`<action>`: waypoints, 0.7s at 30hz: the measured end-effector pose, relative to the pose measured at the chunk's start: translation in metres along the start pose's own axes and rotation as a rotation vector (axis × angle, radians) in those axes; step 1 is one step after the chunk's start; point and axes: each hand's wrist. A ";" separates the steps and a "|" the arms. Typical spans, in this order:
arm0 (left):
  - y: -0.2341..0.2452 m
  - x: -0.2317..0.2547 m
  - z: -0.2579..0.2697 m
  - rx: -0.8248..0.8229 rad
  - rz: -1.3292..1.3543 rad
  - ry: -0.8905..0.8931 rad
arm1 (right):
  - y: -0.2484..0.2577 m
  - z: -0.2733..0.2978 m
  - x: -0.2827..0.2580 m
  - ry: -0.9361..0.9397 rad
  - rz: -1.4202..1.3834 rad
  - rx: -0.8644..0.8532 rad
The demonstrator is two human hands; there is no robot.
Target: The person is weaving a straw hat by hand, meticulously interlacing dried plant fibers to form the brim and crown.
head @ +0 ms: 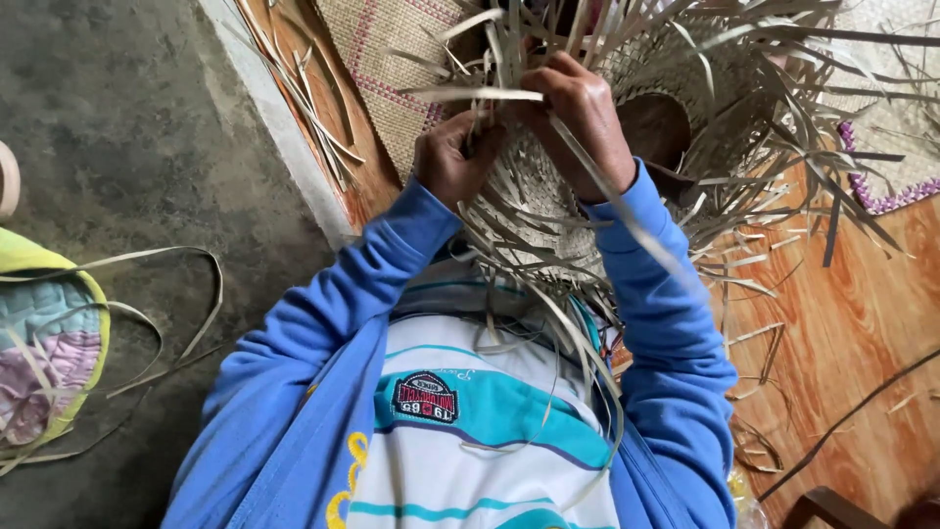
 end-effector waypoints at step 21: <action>-0.005 0.016 -0.013 -0.029 -0.069 0.238 | -0.011 0.032 0.008 0.359 0.324 0.215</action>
Point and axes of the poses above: each hand's wrist, its own z-axis away from the middle knuckle, its own y-axis out of the back of the hand, x = y × z, and after that the axes turned 6 degrees about z, right-handed
